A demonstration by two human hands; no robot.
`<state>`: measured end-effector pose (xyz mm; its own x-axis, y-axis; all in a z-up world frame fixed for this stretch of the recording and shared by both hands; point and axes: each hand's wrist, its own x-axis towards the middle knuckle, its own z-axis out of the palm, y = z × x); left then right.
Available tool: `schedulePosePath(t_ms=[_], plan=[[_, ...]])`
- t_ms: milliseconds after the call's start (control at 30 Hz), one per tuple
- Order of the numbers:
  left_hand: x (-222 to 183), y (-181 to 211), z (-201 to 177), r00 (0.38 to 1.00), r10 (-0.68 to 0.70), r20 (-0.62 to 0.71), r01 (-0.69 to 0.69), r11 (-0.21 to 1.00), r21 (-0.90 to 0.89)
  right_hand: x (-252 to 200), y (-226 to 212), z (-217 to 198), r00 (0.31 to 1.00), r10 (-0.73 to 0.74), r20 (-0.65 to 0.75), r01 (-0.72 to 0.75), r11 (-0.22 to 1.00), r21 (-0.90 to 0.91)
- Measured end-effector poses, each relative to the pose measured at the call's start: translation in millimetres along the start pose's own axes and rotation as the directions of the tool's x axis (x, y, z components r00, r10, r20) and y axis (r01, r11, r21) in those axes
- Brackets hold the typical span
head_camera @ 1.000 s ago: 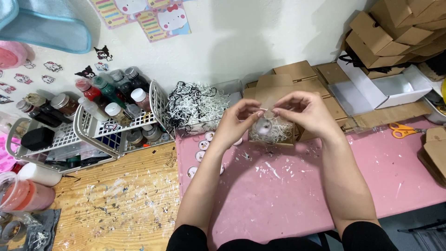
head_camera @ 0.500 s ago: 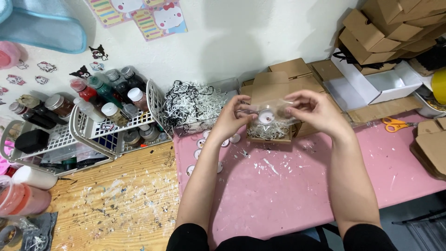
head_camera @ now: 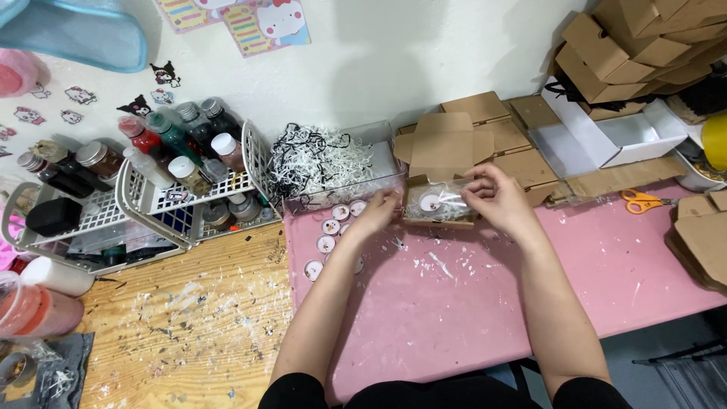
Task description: The person is packaging small white candles into cardboard boxes using shredded paper filler.
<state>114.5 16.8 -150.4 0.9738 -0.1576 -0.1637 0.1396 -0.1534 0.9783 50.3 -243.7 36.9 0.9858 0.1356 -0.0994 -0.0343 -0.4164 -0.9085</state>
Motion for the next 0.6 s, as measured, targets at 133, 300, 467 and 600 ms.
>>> schedulePosePath(t_ms=[133, 300, 467, 600], plan=[[-1.4, -3.5, 15.5, 0.989, -0.147, -0.011, 0.147, 0.977, 0.157, 4.8, 20.3, 6.5, 0.994, 0.071, -0.086, -0.088, 0.973, -0.213], [5.1, -19.9, 28.4, 0.983, -0.157, 0.095, 0.171, 0.972, -0.161, 26.3, 68.6, 15.3, 0.905, -0.408, -0.116, 0.212, 0.671, -0.711], [-13.7, 1.4, 40.0, 0.986, -0.136, 0.095, 0.147, 0.981, -0.125, 18.6, 65.5, 12.4, 0.886, -0.448, -0.115, 0.242, 0.66, -0.711], [-17.4, -1.0, 42.0, 0.996, -0.089, -0.016, 0.08, 0.953, -0.291, 15.9, 67.2, 9.0, 0.828, -0.544, -0.137, 0.325, 0.664, -0.674]])
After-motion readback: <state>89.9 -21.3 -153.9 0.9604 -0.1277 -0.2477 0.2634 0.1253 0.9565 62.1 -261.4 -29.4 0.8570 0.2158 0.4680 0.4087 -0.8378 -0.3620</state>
